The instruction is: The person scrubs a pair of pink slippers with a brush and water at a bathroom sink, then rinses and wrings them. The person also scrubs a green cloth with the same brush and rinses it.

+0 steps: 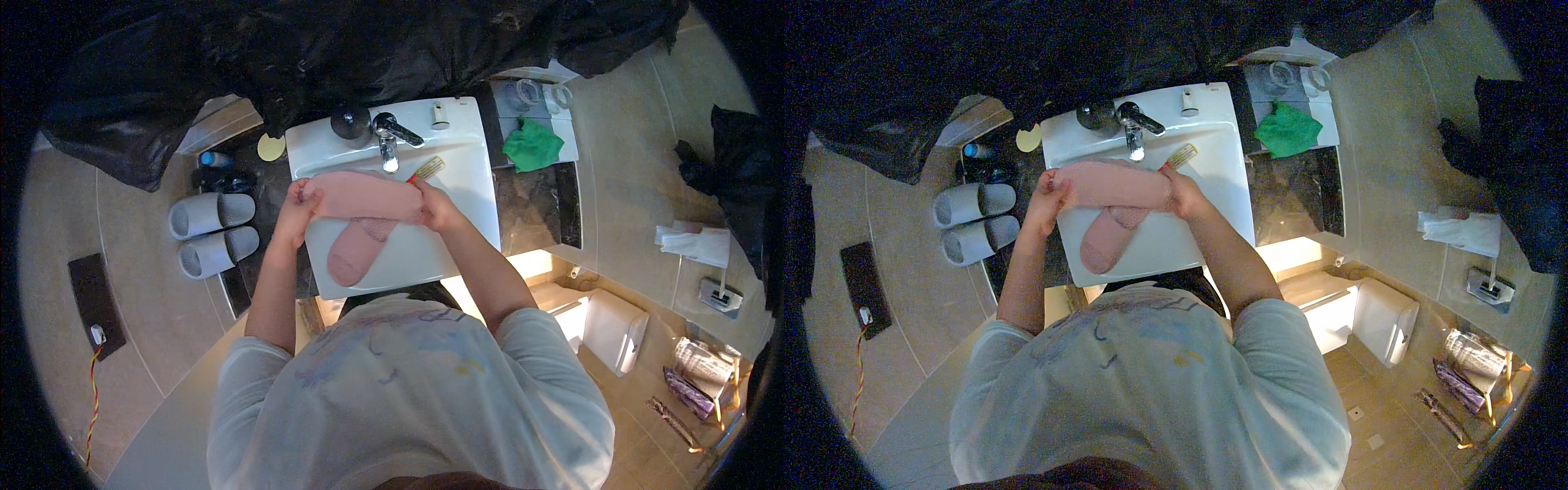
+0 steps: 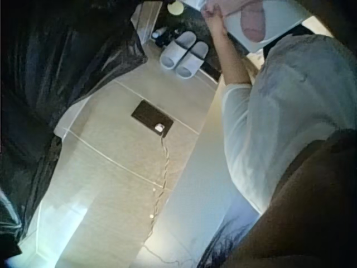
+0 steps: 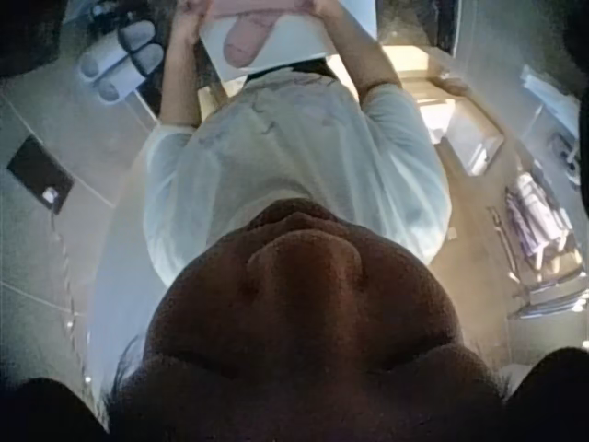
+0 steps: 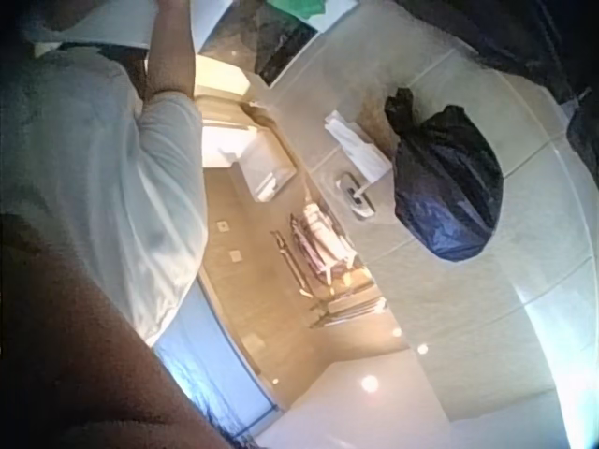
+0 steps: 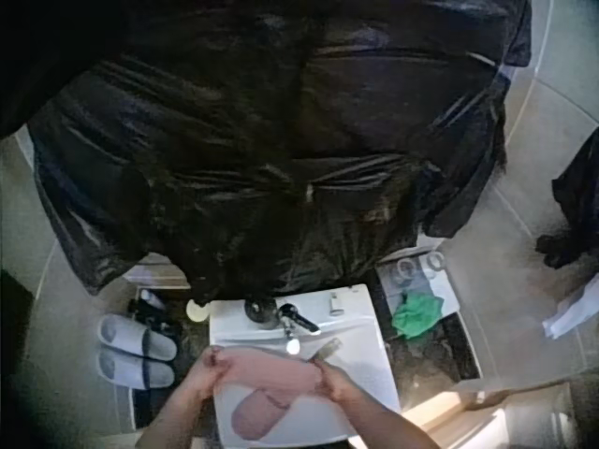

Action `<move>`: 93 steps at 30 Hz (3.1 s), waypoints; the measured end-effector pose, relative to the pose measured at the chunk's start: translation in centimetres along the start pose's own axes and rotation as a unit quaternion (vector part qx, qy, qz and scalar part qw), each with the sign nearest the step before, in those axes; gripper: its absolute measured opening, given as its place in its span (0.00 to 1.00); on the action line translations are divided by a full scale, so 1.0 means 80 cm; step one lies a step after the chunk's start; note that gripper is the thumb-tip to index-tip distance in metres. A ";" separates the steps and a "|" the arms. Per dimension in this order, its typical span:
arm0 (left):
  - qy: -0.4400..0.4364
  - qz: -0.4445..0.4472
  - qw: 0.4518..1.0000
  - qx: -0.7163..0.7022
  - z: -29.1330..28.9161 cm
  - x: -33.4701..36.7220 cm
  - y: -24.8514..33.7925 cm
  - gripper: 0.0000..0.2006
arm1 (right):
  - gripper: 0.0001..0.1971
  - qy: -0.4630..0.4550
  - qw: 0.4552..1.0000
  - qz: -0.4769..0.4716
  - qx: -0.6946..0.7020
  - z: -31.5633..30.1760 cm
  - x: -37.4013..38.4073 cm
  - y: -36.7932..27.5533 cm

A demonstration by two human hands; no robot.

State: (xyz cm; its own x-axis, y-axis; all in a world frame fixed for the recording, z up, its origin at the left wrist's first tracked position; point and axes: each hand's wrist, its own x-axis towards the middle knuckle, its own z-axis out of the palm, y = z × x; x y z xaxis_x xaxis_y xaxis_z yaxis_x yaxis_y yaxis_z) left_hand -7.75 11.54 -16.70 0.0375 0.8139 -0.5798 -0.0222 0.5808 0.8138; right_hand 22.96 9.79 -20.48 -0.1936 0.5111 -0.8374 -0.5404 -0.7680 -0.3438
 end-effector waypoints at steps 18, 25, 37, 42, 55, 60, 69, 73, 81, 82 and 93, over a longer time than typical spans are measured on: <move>0.052 -0.064 0.977 -0.195 0.089 0.014 -0.046 0.32 | 0.10 0.105 0.952 -0.271 0.093 -0.049 0.005 0.011; 0.061 -0.100 0.958 -0.260 0.149 0.078 -0.074 0.21 | 0.08 0.120 0.928 -0.339 0.093 -0.094 -0.021 0.015; -0.064 0.021 0.849 0.524 0.194 0.102 -0.041 0.23 | 0.25 0.174 0.933 -0.313 -0.026 -0.122 -0.089 0.030; -0.050 0.009 0.853 0.520 0.186 0.128 -0.040 0.23 | 0.27 0.180 0.939 -0.285 -0.066 -0.117 -0.091 0.039; -0.067 -0.175 0.893 -0.408 0.157 0.170 -0.146 0.15 | 0.27 0.169 0.913 -0.342 -0.144 -0.094 -0.087 0.027; -0.018 -0.173 0.930 -0.325 0.147 0.153 -0.121 0.16 | 0.25 0.155 0.942 -0.281 -0.100 -0.111 -0.046 0.030; 0.024 -0.131 0.991 -0.027 0.083 0.141 -0.109 0.19 | 0.25 0.125 0.924 -0.343 -0.115 -0.071 -0.017 0.025; -0.001 -0.138 0.979 -0.151 0.087 0.130 -0.112 0.21 | 0.24 0.072 0.938 -0.337 -0.044 -0.070 -0.016 0.013; 0.057 -0.087 0.974 -0.203 0.066 0.082 -0.085 0.22 | 0.19 0.048 0.970 -0.229 -0.057 -0.059 0.032 0.008; 0.082 -0.089 0.972 -0.202 0.070 0.060 -0.058 0.22 | 0.19 0.042 0.973 -0.224 -0.044 -0.056 0.037 0.010; 0.149 0.042 0.959 -0.239 0.034 -0.012 0.017 0.24 | 0.17 -0.075 0.969 -0.233 0.009 0.021 0.106 0.025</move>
State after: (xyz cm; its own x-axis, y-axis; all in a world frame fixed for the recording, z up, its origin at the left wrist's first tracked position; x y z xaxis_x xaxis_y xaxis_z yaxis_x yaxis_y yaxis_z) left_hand -5.10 11.48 -14.96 -0.2706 0.7857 -0.5563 -0.4706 0.3962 0.7884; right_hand 18.90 13.27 -27.58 -0.0405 0.8528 -0.5207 -0.6119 -0.4331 -0.6618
